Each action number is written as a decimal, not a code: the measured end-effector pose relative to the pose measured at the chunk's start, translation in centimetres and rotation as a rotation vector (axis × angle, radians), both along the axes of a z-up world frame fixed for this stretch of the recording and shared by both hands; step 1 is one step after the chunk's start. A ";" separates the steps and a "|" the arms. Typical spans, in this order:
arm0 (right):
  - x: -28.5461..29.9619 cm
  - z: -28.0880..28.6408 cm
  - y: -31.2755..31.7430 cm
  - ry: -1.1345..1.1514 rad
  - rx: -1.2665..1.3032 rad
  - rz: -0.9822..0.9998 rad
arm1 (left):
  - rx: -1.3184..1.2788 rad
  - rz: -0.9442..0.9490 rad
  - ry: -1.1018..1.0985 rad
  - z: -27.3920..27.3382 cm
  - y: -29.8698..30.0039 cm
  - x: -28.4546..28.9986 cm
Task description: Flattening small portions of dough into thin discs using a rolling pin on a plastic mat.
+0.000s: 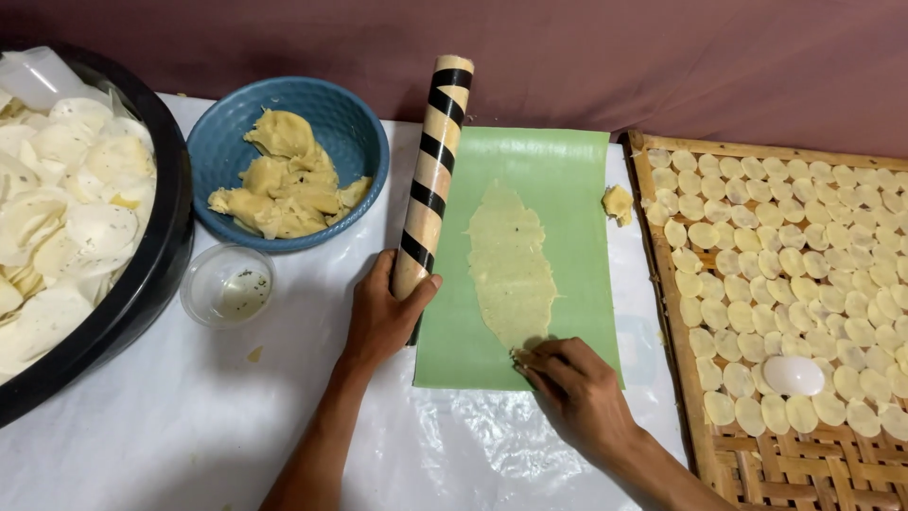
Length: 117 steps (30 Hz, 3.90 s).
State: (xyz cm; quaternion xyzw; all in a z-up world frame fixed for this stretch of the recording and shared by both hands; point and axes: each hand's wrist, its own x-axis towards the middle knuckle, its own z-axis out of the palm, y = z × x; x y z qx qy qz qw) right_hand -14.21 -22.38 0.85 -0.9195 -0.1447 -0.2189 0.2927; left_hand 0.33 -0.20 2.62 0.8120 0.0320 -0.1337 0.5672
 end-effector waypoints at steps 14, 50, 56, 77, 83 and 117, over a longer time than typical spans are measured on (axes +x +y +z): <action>-0.8 -0.4 -0.6 0.221 0.000 -0.010 | -0.010 -0.021 0.019 -0.4 -0.1 0.0; -0.4 1.8 -4.5 0.125 -0.355 -0.119 | 0.699 -0.738 -0.998 0.4 -2.0 -8.2; 0.8 1.1 -4.7 0.121 -0.455 -0.110 | 0.811 -0.672 -1.142 -1.1 -2.5 -7.4; 7.3 1.9 -5.6 0.530 -0.496 -0.209 | 0.845 -0.497 -0.859 -2.2 -5.6 -0.8; 9.6 3.4 -5.8 0.563 -0.304 -0.312 | 0.786 -0.437 -0.643 -0.9 -6.7 1.2; -4.1 -1.7 -3.7 0.173 -0.502 -0.256 | 0.914 -0.453 -0.906 -3.3 -3.0 -13.2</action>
